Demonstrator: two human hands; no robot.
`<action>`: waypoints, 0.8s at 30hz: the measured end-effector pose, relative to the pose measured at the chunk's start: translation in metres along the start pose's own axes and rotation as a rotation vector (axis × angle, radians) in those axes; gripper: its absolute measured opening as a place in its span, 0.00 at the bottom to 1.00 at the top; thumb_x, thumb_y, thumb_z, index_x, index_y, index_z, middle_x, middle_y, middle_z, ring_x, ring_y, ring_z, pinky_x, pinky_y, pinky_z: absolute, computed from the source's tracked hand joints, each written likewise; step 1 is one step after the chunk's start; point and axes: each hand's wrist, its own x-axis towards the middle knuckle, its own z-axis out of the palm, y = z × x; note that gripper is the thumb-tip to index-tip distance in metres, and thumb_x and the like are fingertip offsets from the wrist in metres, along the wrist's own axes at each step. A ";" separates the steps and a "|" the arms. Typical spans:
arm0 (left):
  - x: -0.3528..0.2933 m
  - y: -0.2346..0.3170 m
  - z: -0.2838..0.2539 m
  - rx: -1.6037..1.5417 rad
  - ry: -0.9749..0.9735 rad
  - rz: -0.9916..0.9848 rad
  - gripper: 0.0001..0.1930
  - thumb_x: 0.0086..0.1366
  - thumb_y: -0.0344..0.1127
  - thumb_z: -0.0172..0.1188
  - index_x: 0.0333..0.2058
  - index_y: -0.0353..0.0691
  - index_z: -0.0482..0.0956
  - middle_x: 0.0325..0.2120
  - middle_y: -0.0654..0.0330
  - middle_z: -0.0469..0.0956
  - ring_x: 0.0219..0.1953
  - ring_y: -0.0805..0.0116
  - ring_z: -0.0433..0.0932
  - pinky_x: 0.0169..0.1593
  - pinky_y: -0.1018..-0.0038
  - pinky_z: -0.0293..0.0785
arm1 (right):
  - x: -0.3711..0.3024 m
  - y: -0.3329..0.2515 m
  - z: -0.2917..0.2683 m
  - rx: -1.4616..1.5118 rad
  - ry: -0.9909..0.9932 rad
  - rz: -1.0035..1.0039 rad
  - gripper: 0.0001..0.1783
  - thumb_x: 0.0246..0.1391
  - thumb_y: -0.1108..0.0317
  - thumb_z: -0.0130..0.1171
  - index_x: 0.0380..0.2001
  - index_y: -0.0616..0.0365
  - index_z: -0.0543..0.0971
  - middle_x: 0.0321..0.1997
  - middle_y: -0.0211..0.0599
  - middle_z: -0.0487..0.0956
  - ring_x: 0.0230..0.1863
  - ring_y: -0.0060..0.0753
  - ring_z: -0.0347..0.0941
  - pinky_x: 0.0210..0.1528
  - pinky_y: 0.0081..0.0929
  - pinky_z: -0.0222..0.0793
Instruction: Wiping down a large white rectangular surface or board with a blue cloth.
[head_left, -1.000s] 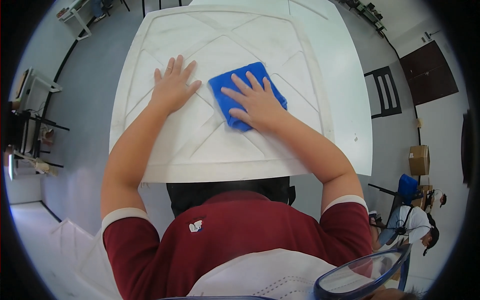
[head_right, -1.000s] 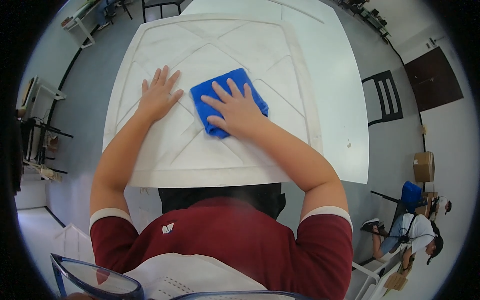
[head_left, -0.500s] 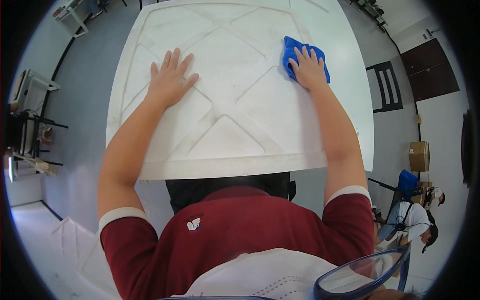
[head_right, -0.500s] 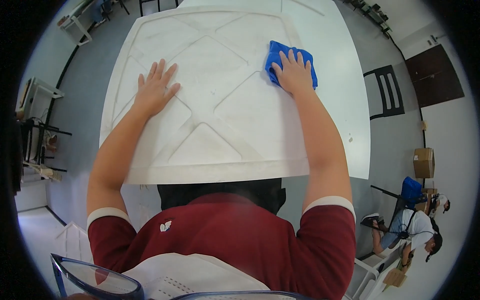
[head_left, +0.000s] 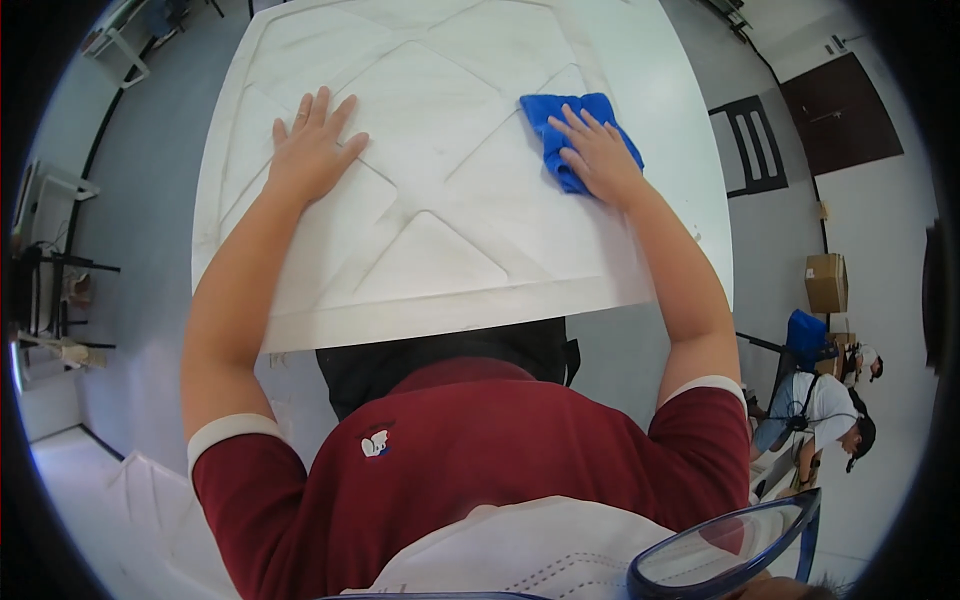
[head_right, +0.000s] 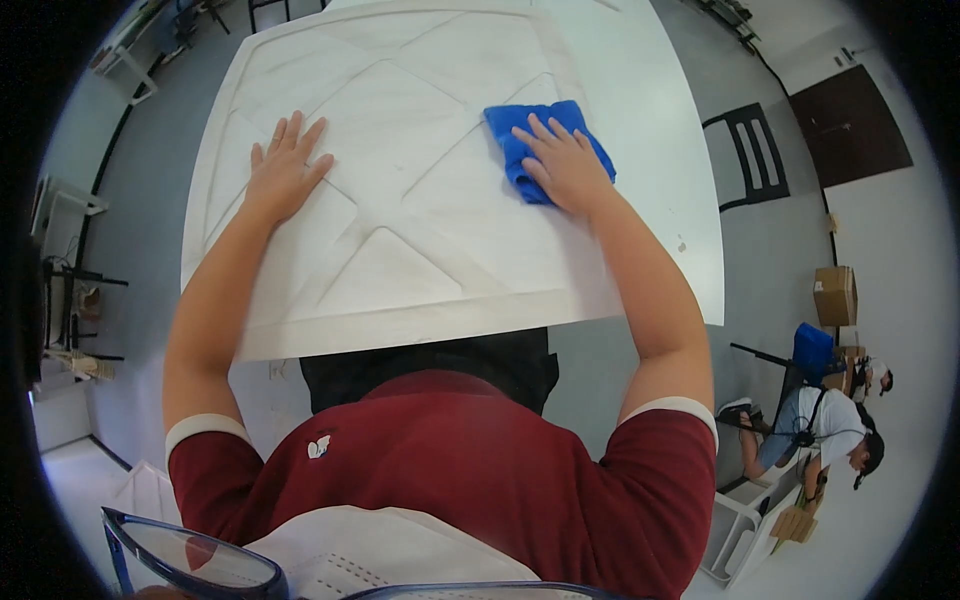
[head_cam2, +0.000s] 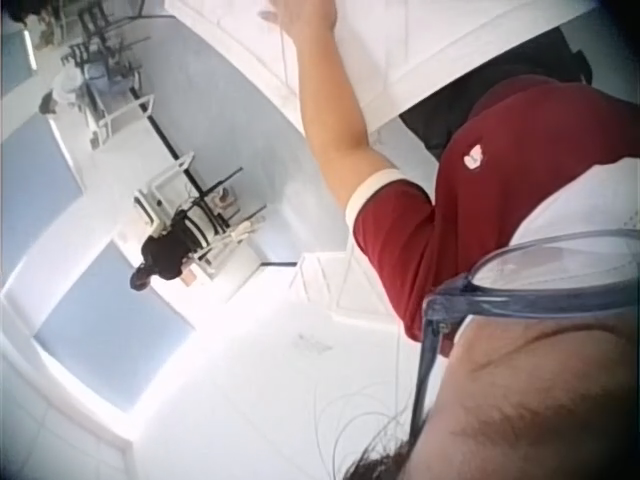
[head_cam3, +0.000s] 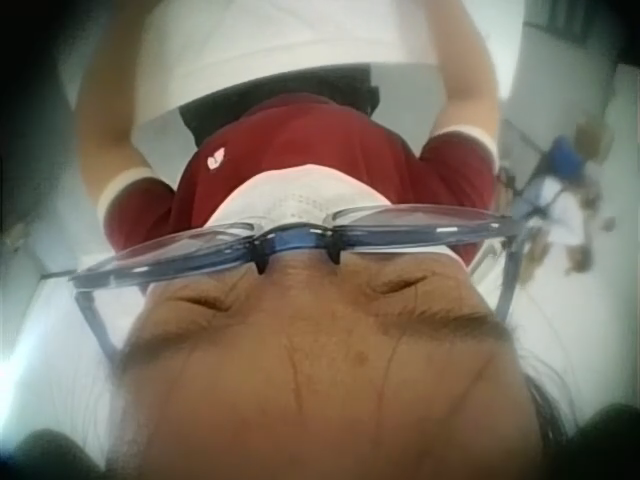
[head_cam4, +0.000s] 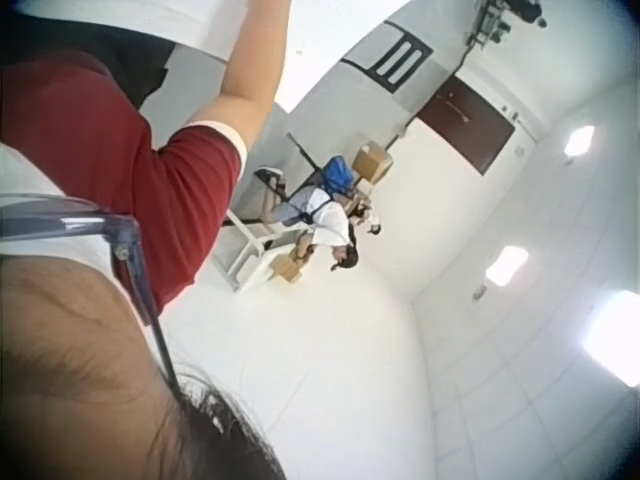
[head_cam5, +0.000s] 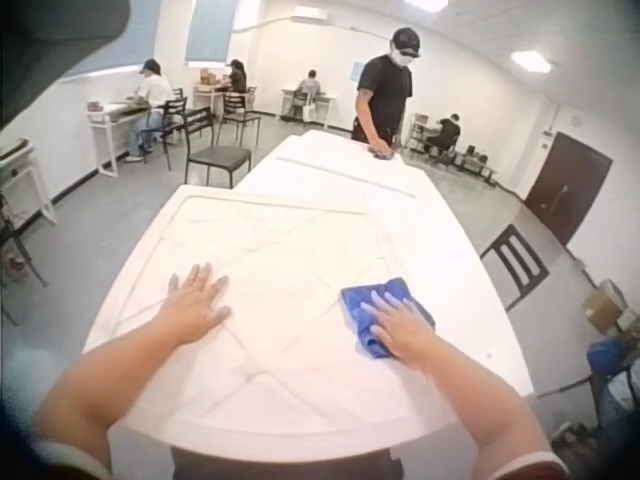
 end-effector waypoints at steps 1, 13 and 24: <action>0.001 0.000 0.000 0.005 -0.001 -0.008 0.28 0.62 0.54 0.41 0.60 0.57 0.53 0.63 0.56 0.44 0.65 0.60 0.40 0.62 0.50 0.38 | -0.010 -0.002 -0.001 -0.027 -0.016 -0.020 0.26 0.58 0.57 0.42 0.59 0.43 0.58 0.66 0.36 0.52 0.66 0.44 0.46 0.63 0.45 0.43; 0.003 0.001 -0.001 0.025 -0.020 0.007 0.29 0.62 0.55 0.41 0.60 0.55 0.53 0.63 0.57 0.44 0.65 0.58 0.41 0.62 0.50 0.39 | -0.115 -0.022 -0.013 -0.018 0.024 0.174 0.31 0.53 0.60 0.50 0.58 0.57 0.58 0.64 0.53 0.50 0.63 0.59 0.46 0.59 0.46 0.51; 0.001 -0.002 0.004 0.029 -0.004 0.005 0.28 0.62 0.54 0.42 0.60 0.58 0.52 0.63 0.58 0.44 0.65 0.59 0.41 0.61 0.48 0.38 | 0.031 0.058 0.032 -0.043 0.154 0.077 0.30 0.56 0.52 0.43 0.58 0.55 0.58 0.64 0.46 0.53 0.64 0.55 0.47 0.61 0.42 0.49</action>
